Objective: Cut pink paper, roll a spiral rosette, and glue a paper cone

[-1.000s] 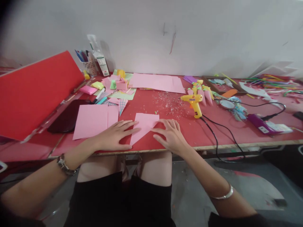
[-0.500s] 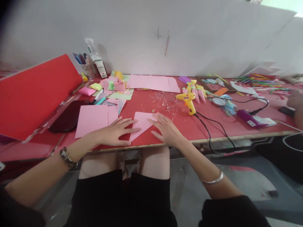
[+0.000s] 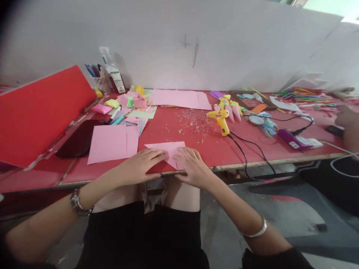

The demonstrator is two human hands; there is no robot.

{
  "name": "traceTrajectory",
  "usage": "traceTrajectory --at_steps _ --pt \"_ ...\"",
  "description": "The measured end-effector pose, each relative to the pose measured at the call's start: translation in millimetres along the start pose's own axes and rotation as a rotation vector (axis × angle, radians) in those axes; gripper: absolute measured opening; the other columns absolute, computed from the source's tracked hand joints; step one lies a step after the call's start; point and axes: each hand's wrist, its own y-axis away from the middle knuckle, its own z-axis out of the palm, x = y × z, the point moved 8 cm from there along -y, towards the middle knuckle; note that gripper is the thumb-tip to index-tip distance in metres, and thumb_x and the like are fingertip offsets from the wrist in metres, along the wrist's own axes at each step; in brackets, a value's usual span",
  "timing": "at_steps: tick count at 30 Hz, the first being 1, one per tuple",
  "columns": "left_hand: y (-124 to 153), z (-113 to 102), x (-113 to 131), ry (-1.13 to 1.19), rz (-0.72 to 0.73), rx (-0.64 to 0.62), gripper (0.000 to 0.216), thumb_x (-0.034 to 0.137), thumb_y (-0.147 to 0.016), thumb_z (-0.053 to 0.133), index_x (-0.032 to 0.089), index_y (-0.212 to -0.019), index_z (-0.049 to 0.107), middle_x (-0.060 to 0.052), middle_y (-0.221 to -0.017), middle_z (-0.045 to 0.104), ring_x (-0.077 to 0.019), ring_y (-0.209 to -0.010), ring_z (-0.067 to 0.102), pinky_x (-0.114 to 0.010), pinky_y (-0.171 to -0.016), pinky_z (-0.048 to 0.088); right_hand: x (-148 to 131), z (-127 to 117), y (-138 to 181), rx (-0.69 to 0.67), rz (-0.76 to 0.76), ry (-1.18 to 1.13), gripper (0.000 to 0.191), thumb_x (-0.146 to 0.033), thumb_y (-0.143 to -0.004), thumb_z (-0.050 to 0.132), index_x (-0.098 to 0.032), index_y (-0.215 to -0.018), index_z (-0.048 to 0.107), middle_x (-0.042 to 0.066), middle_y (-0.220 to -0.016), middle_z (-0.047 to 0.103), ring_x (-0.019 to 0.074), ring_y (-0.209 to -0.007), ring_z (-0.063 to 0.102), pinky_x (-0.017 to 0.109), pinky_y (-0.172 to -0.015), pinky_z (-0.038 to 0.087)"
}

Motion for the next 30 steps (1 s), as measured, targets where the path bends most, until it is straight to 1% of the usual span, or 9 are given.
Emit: traceTrajectory --at_steps 2,5,9,12,16,20,23,27,30 --pt "1.4 -0.8 -0.1 -0.007 0.023 0.007 0.051 0.04 -0.079 0.047 0.013 -0.121 0.039 -0.011 -0.125 0.043 -0.0234 -0.113 0.039 -0.038 -0.095 0.031 6.4 1.2 5.3 -0.022 -0.007 0.018 0.038 -0.031 -0.073 0.052 -0.017 -0.108 0.048 0.013 -0.122 0.042 0.0251 -0.114 0.036 0.043 -0.091 0.033" --pt "1.2 -2.4 4.3 -0.018 0.037 0.034 0.048 0.036 -0.077 0.051 0.013 -0.119 0.041 -0.011 -0.12 0.047 -0.0236 -0.11 0.042 -0.038 -0.094 0.033 8.4 0.9 8.2 -0.026 0.009 0.11 0.035 -0.031 -0.073 0.052 -0.022 -0.107 0.049 0.011 -0.117 0.047 0.025 -0.108 0.042 0.048 -0.093 0.03" --pt "-4.0 -5.5 20.1 -0.024 0.045 0.103 0.049 0.032 -0.074 0.057 0.012 -0.116 0.043 -0.011 -0.115 0.05 -0.023 -0.104 0.046 -0.037 -0.09 0.037 -9.3 -2.9 2.2 0.044 -0.015 0.157 0.025 -0.029 -0.074 0.054 -0.016 -0.095 0.057 0.01 -0.087 0.056 0.0224 -0.086 0.051 0.046 -0.091 0.032" --pt "-9.2 -5.4 27.3 -0.047 0.019 0.128 0.036 0.026 -0.076 0.055 0.01 -0.107 0.049 -0.01 -0.106 0.056 -0.0223 -0.096 0.051 -0.035 -0.083 0.042 -23.5 -5.3 -3.5 0.096 -0.05 0.087 0.012 -0.021 -0.075 0.051 -0.014 -0.079 0.059 0.007 -0.073 0.055 0.0189 -0.074 0.051 0.041 -0.085 0.037" --pt "-10.6 -1.3 21.2 -0.064 0.018 0.115 0.024 0.019 -0.084 0.041 0.009 -0.103 0.053 -0.01 -0.098 0.06 -0.0203 -0.089 0.055 -0.033 -0.077 0.045 -19.9 -8.4 -6.2 0.144 -0.007 -0.068 0.015 -0.018 -0.076 0.046 -0.015 -0.085 0.058 0.009 -0.086 0.057 0.0191 -0.08 0.051 0.035 -0.074 0.043" --pt "1.3 0.1 11.0 0.02 0.152 0.117 0.029 0.012 -0.084 0.038 0.014 -0.109 0.051 -0.008 -0.111 0.056 -0.0182 -0.099 0.052 -0.032 -0.084 0.042 -9.0 -8.2 -5.5 0.172 -0.026 -0.181 0.024 -0.015 -0.073 0.045 -0.013 -0.093 0.056 0.013 -0.106 0.055 0.0211 -0.097 0.049 0.037 -0.083 0.041" --pt "12.0 -0.5 0.1 0.074 0.142 0.11 0.035 0.005 -0.08 0.037 0.016 -0.11 0.051 -0.005 -0.112 0.056 -0.0167 -0.099 0.051 -0.032 -0.085 0.041 -9.7 -1.9 -7.0 0.121 -0.112 -0.215 0.027 -0.012 -0.073 0.042 -0.018 -0.093 0.059 0.008 -0.103 0.059 0.0183 -0.095 0.052 0.036 -0.084 0.042" --pt "16.4 -3.1 -4.3 0.062 0.061 0.113 0.033 0.016 -0.076 0.05 0.014 -0.108 0.052 -0.009 -0.105 0.057 -0.0201 -0.093 0.052 -0.034 -0.078 0.044 -11.1 -1.4 -9.9 0.139 -0.125 -0.191 0.024 -0.013 -0.076 0.042 -0.02 -0.088 0.062 0.007 -0.099 0.061 0.0179 -0.09 0.056 0.035 -0.079 0.044" --pt "13.2 -6.0 -6.1 0.079 -0.028 0.145 0.028 0.021 -0.075 0.053 0.015 -0.103 0.055 -0.007 -0.092 0.059 -0.0183 -0.083 0.054 -0.03 -0.07 0.045 -11.5 -3.5 -11.9 0.162 -0.106 -0.234 0.022 -0.017 -0.079 0.042 -0.019 -0.083 0.063 0.007 -0.094 0.063 0.0171 -0.087 0.056 0.032 -0.073 0.046"
